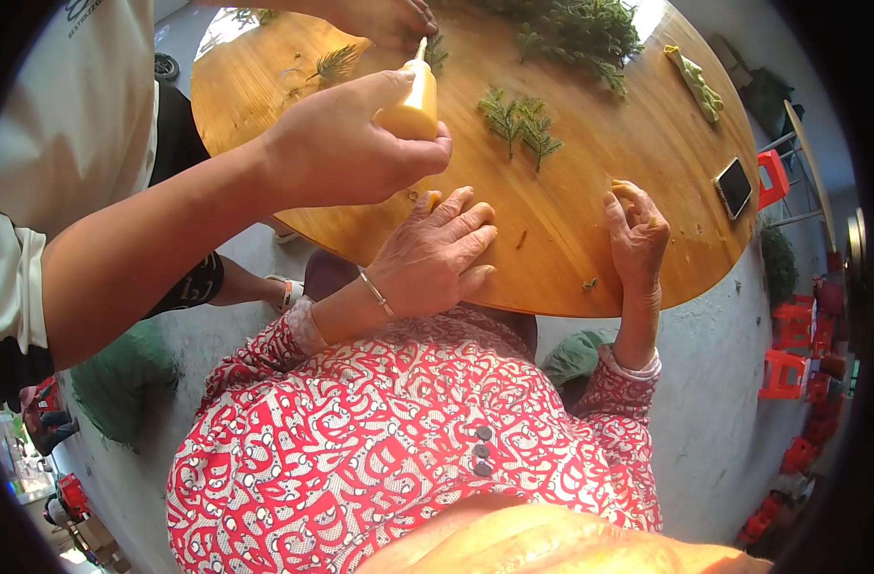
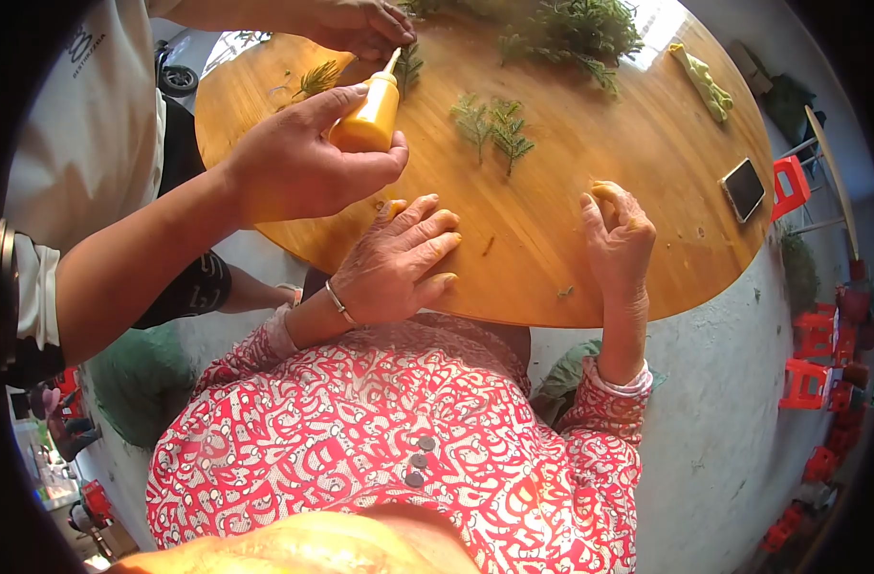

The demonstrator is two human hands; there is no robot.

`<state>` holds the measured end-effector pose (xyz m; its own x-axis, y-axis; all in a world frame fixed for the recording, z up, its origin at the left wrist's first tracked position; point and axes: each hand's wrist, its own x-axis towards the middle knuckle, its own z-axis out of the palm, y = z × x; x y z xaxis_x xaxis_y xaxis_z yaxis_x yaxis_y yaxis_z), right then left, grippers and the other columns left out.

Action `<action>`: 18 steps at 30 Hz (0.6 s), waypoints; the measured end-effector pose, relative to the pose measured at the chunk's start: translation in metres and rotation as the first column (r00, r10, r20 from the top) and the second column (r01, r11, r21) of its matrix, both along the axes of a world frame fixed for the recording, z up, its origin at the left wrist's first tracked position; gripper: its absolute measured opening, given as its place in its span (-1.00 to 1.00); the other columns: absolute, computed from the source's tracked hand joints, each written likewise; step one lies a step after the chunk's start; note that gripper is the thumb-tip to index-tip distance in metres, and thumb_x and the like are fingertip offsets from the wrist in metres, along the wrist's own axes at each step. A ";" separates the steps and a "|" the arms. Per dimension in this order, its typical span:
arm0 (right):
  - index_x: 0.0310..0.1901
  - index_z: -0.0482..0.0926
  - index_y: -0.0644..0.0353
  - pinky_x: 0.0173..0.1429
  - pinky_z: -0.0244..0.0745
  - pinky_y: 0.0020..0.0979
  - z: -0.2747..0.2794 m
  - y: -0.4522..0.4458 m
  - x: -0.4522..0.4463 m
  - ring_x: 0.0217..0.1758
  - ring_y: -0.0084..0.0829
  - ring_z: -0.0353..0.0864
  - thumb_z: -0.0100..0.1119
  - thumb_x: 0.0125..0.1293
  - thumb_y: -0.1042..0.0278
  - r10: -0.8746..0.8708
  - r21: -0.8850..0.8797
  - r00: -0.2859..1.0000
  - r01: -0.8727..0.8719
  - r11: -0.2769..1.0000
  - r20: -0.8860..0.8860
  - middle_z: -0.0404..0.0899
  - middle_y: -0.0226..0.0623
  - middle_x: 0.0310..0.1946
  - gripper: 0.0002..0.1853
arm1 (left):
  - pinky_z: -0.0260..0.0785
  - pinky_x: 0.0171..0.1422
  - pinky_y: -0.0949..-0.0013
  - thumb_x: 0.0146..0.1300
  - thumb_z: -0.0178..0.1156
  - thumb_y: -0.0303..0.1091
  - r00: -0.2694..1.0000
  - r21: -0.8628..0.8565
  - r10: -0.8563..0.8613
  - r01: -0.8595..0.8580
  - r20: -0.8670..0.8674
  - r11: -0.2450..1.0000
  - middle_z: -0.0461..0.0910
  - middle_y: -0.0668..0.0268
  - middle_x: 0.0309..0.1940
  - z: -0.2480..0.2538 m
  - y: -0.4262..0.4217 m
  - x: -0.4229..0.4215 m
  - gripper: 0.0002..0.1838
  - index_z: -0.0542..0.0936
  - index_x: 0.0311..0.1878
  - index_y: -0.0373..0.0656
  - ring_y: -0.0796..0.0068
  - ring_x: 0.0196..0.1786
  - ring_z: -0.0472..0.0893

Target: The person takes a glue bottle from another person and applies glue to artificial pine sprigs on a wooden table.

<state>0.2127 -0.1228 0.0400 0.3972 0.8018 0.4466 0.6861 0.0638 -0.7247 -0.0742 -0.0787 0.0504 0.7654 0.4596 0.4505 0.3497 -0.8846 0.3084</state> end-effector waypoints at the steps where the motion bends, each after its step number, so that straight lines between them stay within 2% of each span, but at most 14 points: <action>1: -0.21 0.62 0.33 -0.18 0.46 -0.48 0.000 0.000 0.000 -0.32 -0.46 0.56 0.30 0.18 0.46 -0.001 0.002 1.000 0.001 1.000 -0.001 0.65 -0.16 -0.23 -0.83 | 0.17 0.30 -0.13 0.10 0.26 -0.21 1.000 -0.002 -0.001 0.001 -0.004 1.000 0.46 0.12 0.14 0.000 0.000 0.000 -0.55 0.54 0.02 -0.25 0.06 0.31 0.35; 12: -0.21 0.62 0.33 -0.15 0.48 -0.46 0.000 -0.001 -0.001 -0.28 -0.42 0.60 0.30 0.16 0.46 -0.020 -0.040 1.000 0.020 0.999 -0.014 0.66 -0.14 -0.21 -0.82 | 0.15 0.31 -0.11 0.12 0.24 -0.21 1.000 -0.015 -0.001 0.000 -0.020 1.000 0.45 0.12 0.14 0.003 -0.001 -0.001 -0.56 0.54 0.02 -0.26 0.06 0.31 0.34; 18: -0.21 0.62 0.32 -0.19 0.47 -0.46 -0.005 0.000 0.001 -0.33 -0.45 0.57 0.30 0.16 0.45 -0.001 0.023 1.000 0.000 1.000 0.026 0.66 -0.15 -0.22 -0.82 | 0.15 0.32 -0.11 0.12 0.23 -0.20 1.000 0.007 0.004 -0.004 -0.009 1.000 0.45 0.12 0.14 0.001 -0.002 -0.002 -0.57 0.55 0.02 -0.26 0.06 0.32 0.33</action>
